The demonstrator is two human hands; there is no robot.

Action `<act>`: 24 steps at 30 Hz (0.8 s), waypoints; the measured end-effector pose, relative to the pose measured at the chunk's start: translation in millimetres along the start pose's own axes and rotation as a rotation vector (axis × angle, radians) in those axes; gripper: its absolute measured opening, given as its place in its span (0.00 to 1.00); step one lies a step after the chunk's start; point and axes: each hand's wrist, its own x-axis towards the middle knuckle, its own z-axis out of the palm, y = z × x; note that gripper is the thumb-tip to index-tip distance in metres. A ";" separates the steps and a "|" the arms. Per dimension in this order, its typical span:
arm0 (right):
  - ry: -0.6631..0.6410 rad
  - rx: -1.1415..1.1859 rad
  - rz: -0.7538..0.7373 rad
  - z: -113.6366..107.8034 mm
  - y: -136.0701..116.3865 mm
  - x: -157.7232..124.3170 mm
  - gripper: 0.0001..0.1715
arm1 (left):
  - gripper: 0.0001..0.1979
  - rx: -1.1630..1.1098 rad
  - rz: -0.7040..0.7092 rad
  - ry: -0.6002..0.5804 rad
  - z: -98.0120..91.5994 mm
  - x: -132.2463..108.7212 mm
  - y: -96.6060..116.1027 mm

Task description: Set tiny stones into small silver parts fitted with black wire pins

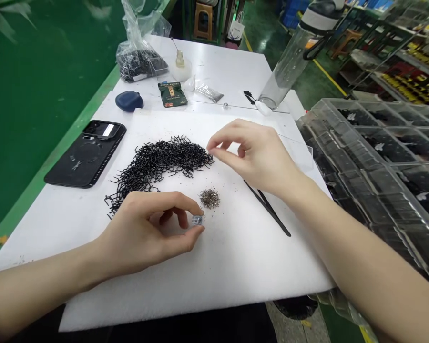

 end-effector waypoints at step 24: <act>0.212 0.412 0.346 26.6 -2.1 -16.9 0.13 | 0.05 -0.112 -0.347 0.005 -6.5 13.6 21.5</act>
